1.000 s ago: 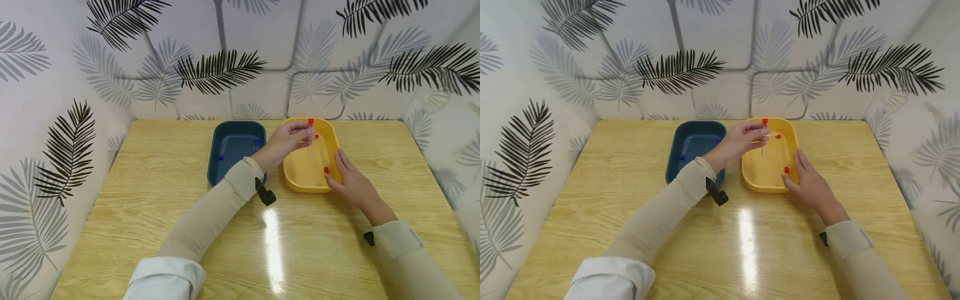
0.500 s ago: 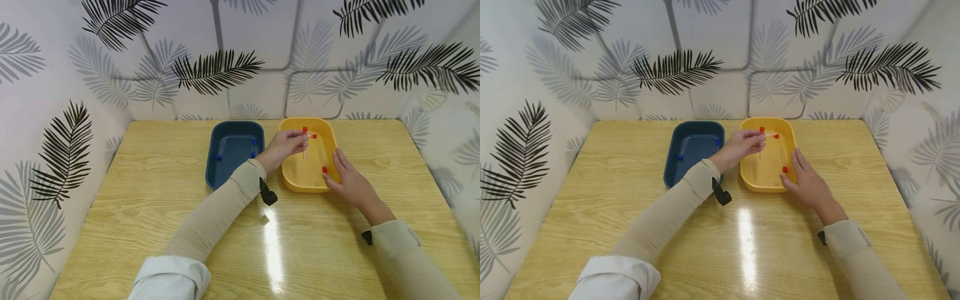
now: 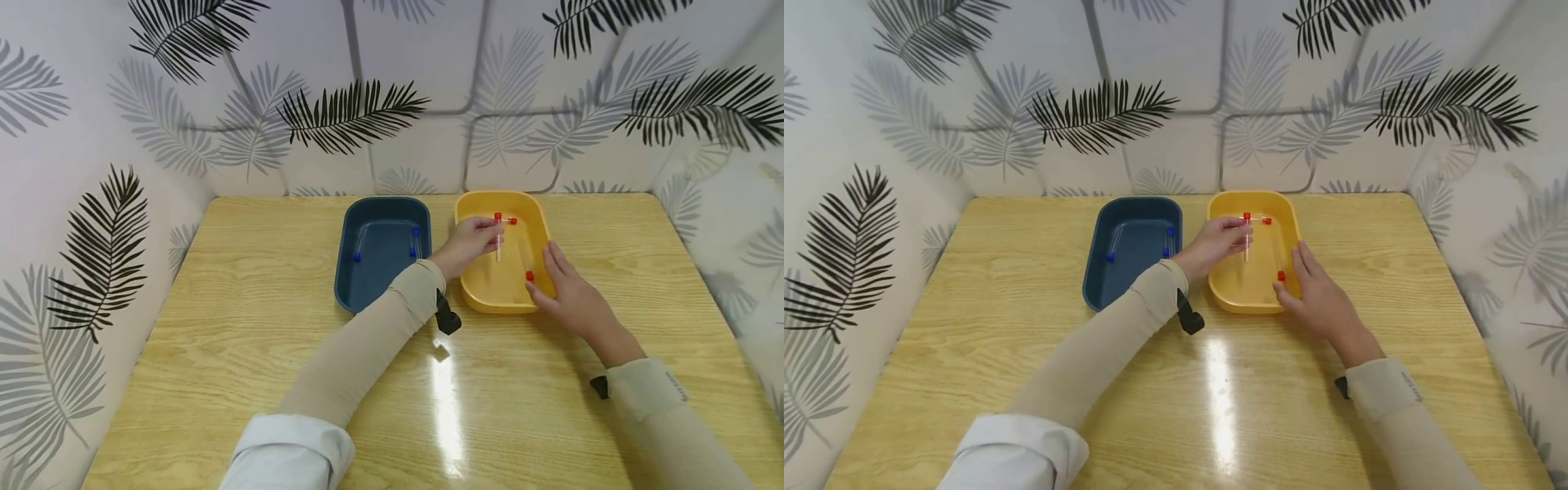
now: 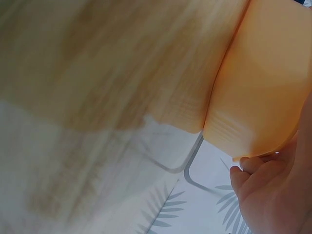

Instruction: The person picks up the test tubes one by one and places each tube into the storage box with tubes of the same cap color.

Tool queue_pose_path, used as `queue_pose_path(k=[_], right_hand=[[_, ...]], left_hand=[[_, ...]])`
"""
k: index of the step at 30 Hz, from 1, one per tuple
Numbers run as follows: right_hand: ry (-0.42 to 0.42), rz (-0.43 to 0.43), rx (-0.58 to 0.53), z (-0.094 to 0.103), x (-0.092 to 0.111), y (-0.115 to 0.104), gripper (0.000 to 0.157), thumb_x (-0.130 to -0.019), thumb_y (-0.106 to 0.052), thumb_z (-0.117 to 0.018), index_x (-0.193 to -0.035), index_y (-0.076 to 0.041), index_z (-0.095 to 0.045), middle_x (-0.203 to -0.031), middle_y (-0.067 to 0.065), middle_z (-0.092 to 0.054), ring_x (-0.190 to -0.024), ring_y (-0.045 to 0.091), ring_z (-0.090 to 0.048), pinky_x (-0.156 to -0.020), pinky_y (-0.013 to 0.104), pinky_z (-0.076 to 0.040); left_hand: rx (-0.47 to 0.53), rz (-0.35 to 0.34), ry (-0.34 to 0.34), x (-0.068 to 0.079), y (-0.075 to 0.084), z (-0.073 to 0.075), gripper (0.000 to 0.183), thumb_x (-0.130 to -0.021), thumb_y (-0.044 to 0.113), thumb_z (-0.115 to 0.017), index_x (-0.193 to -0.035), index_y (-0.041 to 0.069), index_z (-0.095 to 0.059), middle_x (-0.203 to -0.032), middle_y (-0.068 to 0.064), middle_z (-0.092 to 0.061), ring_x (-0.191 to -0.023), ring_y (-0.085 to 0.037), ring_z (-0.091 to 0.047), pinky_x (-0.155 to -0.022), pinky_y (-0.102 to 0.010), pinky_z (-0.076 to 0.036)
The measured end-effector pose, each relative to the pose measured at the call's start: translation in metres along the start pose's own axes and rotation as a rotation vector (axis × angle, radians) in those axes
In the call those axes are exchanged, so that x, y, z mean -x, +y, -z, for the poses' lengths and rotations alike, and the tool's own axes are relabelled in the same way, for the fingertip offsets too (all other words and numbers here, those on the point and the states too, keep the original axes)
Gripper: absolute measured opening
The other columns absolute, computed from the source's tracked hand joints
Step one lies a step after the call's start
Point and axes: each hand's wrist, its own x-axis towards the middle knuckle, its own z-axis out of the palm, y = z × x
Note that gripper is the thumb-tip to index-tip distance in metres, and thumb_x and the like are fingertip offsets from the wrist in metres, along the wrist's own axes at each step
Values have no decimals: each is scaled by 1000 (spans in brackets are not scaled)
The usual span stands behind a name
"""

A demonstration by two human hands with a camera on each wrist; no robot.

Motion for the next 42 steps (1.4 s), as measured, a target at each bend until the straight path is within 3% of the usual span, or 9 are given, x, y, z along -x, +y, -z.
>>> queue_pose_path(k=[10, 17, 20, 26, 28, 31, 34, 36, 42], right_hand=[[6, 4, 0, -1, 0, 1, 81, -93, -51, -44, -148, -3, -8, -155, 5, 3, -138, 36, -15, -105, 54, -23], [-4, -4, 3, -1, -1, 0, 81, -94, -52, -43, -149, -4, -8, -155, 3, 4, -138, 35, -15, -105, 55, -23], [-21, -9, 4, -1, 0, -1, 81, -94, -52, -42, -149, -4, -7, -155, 3, 5, -138, 35, -14, -105, 54, -22], [-6, -3, 5, 0, 1, -2, 81, -94, -53, -41, -149, -3, -8, -155, 5, 4, -137, 37, -15, -104, 56, -23], [-1, 4, 0, 0, 1, -1, 81, -94, -53, -41, -149, -3, -8, -156, 5, 3, -138, 36, -15, -104, 56, -23], [1, 7, -3, 0, 1, -1, 81, -94, -53, -41, -148, -3, -8, -156, 4, 3, -138, 35, -15, -104, 55, -24], [4, 6, -5, 0, 1, 0, 81, -93, -54, -40, -148, -3, -9, -156, 4, 3, -138, 35, -14, -104, 55, -24], [7, 6, 1, 0, 1, 0, 81, -93, -54, -40, -148, -3, -9, -156, 4, 3, -138, 34, -15, -104, 55, -24], [13, 9, 7, -1, 0, 2, 81, -94, -53, -41, -149, -4, -8, -155, 3, 4, -138, 35, -15, -103, 55, -25]], left_hand=[[-98, 7, 40, -8, -11, -10, 32, -95, 6, -52, -121, -13, -51, -116, -29, -55, -77, -17, -55, -77, -26, -51], [-332, 65, 213, -9, -13, -16, 24, -96, 9, -51, -115, -3, -59, -102, -11, -61, -80, -14, -56, -71, -24, -48], [-385, 111, 249, -10, -14, -19, 22, -96, 11, -51, -112, -1, -60, -97, -8, -61, -78, -13, -56, -68, -23, -47], [-490, 144, 270, -10, -15, -23, 21, -96, 14, -52, -109, 2, -62, -93, -4, -60, -77, -12, -54, -68, -23, -46], [-515, 160, 262, -11, -16, -22, 20, -96, 13, -51, -108, 1, -63, -88, -3, -57, -70, -12, -51, -63, -23, -44], [-522, 209, 232, -13, -17, -22, 23, -96, 10, -48, -78, 0, -59, -65, -2, -46, -51, -13, -41, -47, -23, -36], [-543, 246, 215, -14, -20, -23, 36, -95, 8, -47, -59, 6, -41, -55, -1, -32, -42, -15, -31, -40, -25, -28], [-570, 254, 222, -13, -21, -23, 39, -94, 8, -47, -57, 9, -34, -54, -1, -29, -43, -16, -31, -40, -26, -27], [-637, 239, 233, -12, -23, -25, 29, -92, 7, -50, -65, 7, -41, -64, -3, -37, -56, -17, -39, -47, -26, -31]])
